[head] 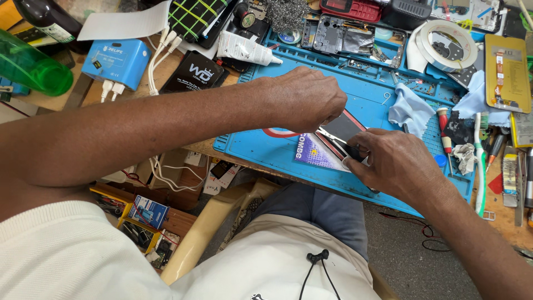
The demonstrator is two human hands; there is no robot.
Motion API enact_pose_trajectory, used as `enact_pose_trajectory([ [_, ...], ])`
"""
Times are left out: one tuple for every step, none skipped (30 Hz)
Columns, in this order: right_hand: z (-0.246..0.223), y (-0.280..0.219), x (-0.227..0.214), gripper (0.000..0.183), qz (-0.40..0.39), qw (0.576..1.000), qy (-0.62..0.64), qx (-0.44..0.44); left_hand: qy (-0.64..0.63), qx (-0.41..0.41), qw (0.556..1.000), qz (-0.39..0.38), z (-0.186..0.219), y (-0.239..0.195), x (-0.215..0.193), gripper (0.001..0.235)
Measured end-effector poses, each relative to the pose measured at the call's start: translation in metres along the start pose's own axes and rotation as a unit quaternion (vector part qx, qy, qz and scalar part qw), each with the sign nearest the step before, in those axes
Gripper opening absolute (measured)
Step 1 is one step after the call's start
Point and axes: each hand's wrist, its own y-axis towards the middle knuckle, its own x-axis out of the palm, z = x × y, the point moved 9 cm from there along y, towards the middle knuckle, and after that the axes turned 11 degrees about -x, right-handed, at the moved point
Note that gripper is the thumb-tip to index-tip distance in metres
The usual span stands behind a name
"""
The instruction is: The person cleans the back of a disassembled mobile phone with a cloth, then applies red adhesive tape along the edges of the phone's back panel. They use scissors to trim the tape and apply glue from a tube along the taped edges.
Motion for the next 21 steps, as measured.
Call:
enact_pose_trajectory([
  [-0.001,0.000,-0.001,0.033,0.009,1.000,0.006,-0.005,-0.003,0.007,1.000,0.009,0.000,-0.001,-0.002,0.010],
  [0.000,0.000,-0.001,0.033,0.004,1.000,0.004,-0.001,-0.006,0.013,1.000,0.018,0.001,-0.002,-0.003,0.010],
  [0.000,0.000,0.000,0.033,-0.002,1.000,0.004,0.003,-0.009,0.013,1.000,0.020,0.000,-0.002,-0.003,0.010],
  [0.000,0.000,0.001,0.033,-0.007,1.000,0.003,0.007,-0.011,0.013,1.000,0.022,-0.001,-0.002,-0.003,0.011],
  [0.000,0.000,0.001,0.033,-0.008,1.000,0.006,0.009,-0.013,0.014,1.000,0.025,-0.001,-0.002,-0.004,0.011],
  [0.000,0.001,0.001,0.033,-0.008,1.000,0.009,0.011,-0.014,0.009,1.000,0.022,-0.002,-0.002,-0.003,0.010],
  [0.000,0.001,0.001,0.033,-0.008,1.000,0.012,0.013,-0.015,0.005,1.000,0.019,-0.003,-0.001,-0.002,0.010],
  [0.002,0.002,0.002,0.033,-0.016,1.000,0.011,0.021,-0.017,0.001,1.000,0.016,-0.003,-0.001,-0.001,0.009],
  [0.003,0.003,0.003,0.034,-0.024,0.999,0.010,0.030,-0.010,0.004,1.000,0.016,-0.002,0.000,-0.001,0.009],
  [0.005,0.003,0.004,0.034,-0.031,0.999,0.009,0.038,-0.004,0.006,1.000,0.017,-0.002,0.000,0.000,0.010],
  [0.004,0.005,0.003,0.034,-0.026,0.999,0.009,0.031,0.003,0.009,1.000,0.018,-0.001,0.000,0.000,0.010],
  [0.004,0.006,0.002,0.034,-0.022,0.999,0.009,0.023,0.005,0.009,1.000,0.019,0.000,0.000,0.000,0.009],
  [0.003,0.008,0.001,0.033,-0.017,1.000,0.009,0.016,0.007,0.010,1.000,0.020,0.000,0.000,0.000,0.009],
  [0.003,0.009,0.001,0.034,-0.014,1.000,0.005,0.013,0.008,0.010,1.000,0.021,0.000,0.000,-0.001,0.009],
  [0.003,0.009,0.001,0.034,-0.012,1.000,0.002,0.009,0.006,0.014,1.000,0.027,0.000,0.000,-0.002,0.008],
  [0.004,0.009,0.002,0.034,-0.010,1.000,-0.001,0.005,0.003,0.019,0.999,0.034,0.000,-0.001,-0.003,0.007],
  [0.003,0.010,0.001,0.035,0.000,1.000,0.002,-0.005,0.001,0.023,0.999,0.041,0.001,-0.002,-0.005,0.006],
  [0.002,0.010,0.000,0.035,0.011,1.000,0.006,-0.015,0.005,0.016,0.999,0.034,-0.001,-0.001,-0.004,0.006],
  [0.001,0.010,-0.001,0.035,0.021,0.999,0.009,-0.025,0.009,0.010,1.000,0.027,-0.003,-0.001,-0.004,0.006],
  [0.003,0.010,0.000,0.034,0.014,1.000,0.003,-0.019,0.013,0.003,1.000,0.021,-0.005,-0.001,-0.004,0.006],
  [0.005,0.010,0.002,0.034,0.006,1.000,-0.002,-0.013,0.016,-0.001,1.000,0.016,-0.006,-0.001,-0.004,0.006],
])
